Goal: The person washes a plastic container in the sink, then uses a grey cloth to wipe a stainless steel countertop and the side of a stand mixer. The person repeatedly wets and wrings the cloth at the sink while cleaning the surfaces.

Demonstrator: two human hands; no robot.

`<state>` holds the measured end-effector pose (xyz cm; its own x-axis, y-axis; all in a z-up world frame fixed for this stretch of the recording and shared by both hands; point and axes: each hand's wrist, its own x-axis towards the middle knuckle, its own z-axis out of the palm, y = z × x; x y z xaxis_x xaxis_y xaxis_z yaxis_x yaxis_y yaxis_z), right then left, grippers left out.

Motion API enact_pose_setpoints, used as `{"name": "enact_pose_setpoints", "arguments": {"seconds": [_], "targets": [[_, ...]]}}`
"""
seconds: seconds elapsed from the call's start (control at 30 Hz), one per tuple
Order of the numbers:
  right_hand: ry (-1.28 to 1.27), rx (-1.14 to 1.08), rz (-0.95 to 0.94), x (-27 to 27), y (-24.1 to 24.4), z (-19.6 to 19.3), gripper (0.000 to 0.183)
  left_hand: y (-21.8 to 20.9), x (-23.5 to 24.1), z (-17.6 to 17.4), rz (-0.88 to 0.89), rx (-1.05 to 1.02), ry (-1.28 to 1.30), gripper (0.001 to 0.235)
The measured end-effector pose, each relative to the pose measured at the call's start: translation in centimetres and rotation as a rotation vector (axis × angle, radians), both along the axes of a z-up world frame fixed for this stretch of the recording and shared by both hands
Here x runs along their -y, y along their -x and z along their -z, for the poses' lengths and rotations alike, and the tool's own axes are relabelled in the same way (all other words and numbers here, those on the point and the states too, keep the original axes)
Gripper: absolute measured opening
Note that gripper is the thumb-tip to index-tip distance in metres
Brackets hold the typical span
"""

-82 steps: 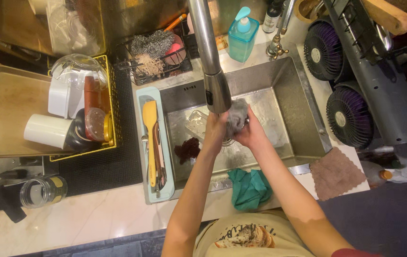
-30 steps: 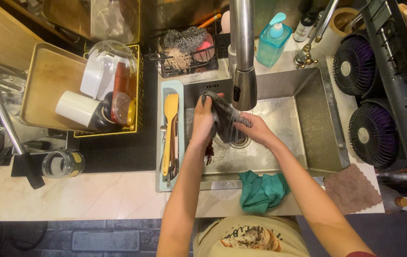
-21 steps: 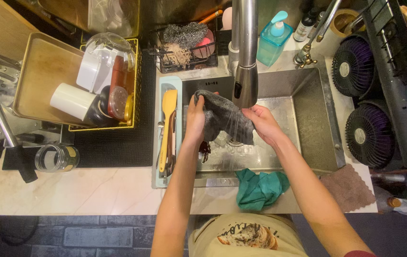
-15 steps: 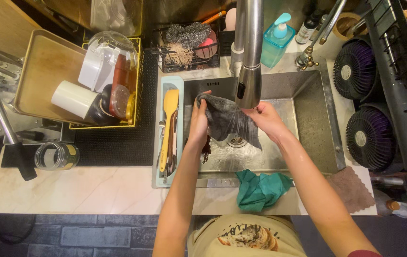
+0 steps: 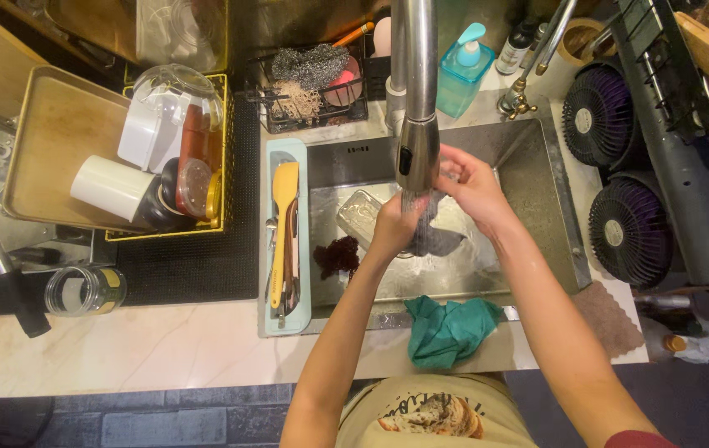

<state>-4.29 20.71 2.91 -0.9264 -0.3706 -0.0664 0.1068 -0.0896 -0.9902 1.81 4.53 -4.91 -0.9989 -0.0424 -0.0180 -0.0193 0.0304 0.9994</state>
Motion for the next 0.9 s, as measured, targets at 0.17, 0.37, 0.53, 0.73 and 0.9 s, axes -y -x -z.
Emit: {"name": "enact_pose_setpoints", "arguments": {"seconds": [0.17,0.37,0.53,0.73,0.9], "targets": [[-0.118,0.273,0.284,-1.8,-2.6,1.8,0.045,2.0,-0.6,1.1,-0.186,0.058,0.17,0.03],[0.238,1.011,0.483,1.1,-5.9,8.3,0.059,2.1,-0.5,-1.9,-0.268,-0.14,-0.155,0.063],[0.783,0.967,0.292,3.0,-2.3,18.4,0.05,0.5,-1.7,-3.4,-0.239,0.187,-0.335,0.041],[0.921,0.53,-0.002,3.1,0.2,24.9,0.033,-1.2,-4.1,0.3,-0.254,0.062,0.44,0.033],[0.772,0.827,0.277,5.1,-2.7,22.8,0.028,2.7,-2.5,2.3,-0.355,-0.092,0.734,0.041]]}}
